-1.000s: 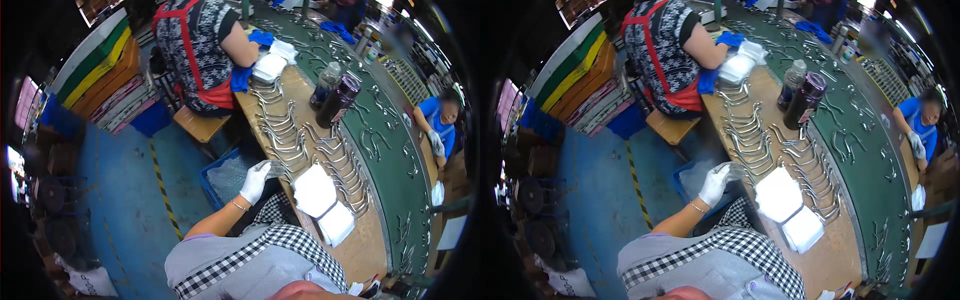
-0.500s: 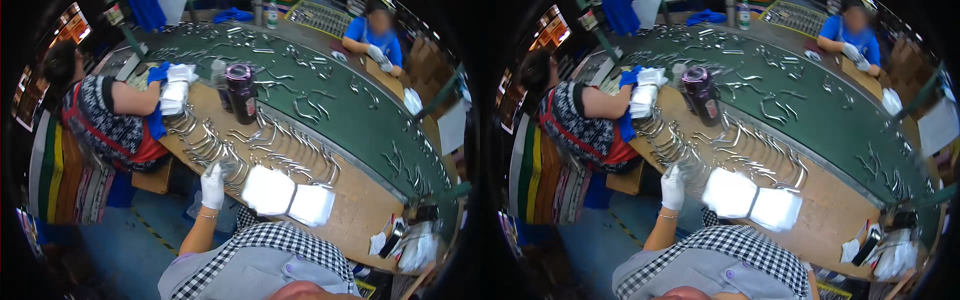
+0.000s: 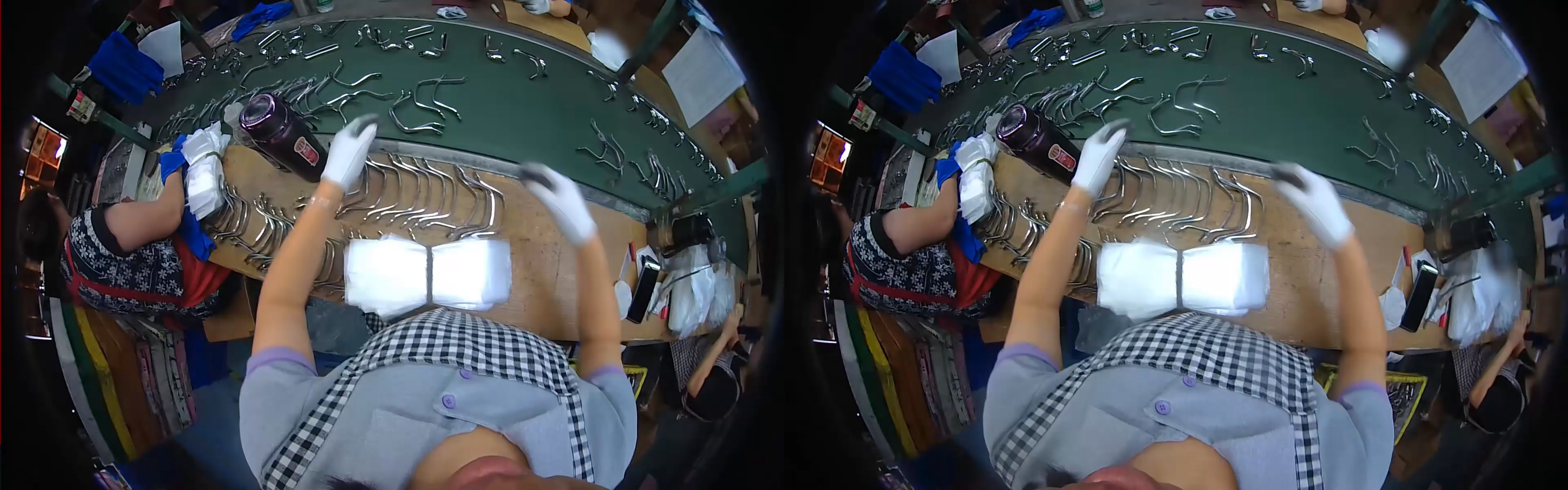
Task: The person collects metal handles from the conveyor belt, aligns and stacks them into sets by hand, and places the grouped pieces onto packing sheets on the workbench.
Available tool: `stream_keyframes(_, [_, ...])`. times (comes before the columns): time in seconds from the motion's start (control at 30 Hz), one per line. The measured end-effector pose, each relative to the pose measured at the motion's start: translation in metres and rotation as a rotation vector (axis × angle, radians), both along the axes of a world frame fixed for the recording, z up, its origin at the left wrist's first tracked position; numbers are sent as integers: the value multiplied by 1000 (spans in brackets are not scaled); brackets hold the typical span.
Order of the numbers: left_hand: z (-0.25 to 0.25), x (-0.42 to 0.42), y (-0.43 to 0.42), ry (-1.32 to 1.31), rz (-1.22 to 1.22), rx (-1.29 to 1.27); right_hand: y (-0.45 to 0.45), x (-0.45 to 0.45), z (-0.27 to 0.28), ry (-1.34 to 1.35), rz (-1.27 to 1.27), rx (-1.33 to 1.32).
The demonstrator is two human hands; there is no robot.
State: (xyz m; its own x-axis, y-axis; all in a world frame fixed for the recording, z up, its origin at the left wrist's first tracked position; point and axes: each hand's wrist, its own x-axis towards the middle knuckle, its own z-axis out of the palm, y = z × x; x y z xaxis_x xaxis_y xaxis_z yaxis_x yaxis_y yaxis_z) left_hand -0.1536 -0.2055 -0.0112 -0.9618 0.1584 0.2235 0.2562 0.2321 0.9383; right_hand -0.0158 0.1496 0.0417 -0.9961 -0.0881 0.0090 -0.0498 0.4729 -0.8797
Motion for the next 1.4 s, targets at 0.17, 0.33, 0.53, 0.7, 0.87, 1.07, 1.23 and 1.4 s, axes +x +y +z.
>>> stream_keyframes(0.17, [-12,-83,14,18,383,-639,-73,-151,-64,76,-84,392])
stream_keyframes(0.33, [-17,-120,4,-166,423,-770,-111,-201,-61,83,-120,701])
stream_keyframes(0.53, [-25,-107,15,51,509,-1071,-110,-229,-59,-131,169,838])
stream_keyframes(0.7, [-10,-87,25,32,393,-722,-73,-264,-111,175,503,542])
stream_keyframes(0.87, [-14,-126,30,163,354,-967,-103,-197,-71,142,351,622])
stream_keyframes(1.07, [-31,-144,22,-2,431,-991,-115,-178,-66,287,253,917])
stream_keyframes(1.23, [-50,-154,0,27,473,-829,-109,-184,-80,280,314,888])
stream_keyframes(1.4, [-62,-168,-15,32,807,-1121,-108,-183,-84,224,293,976])
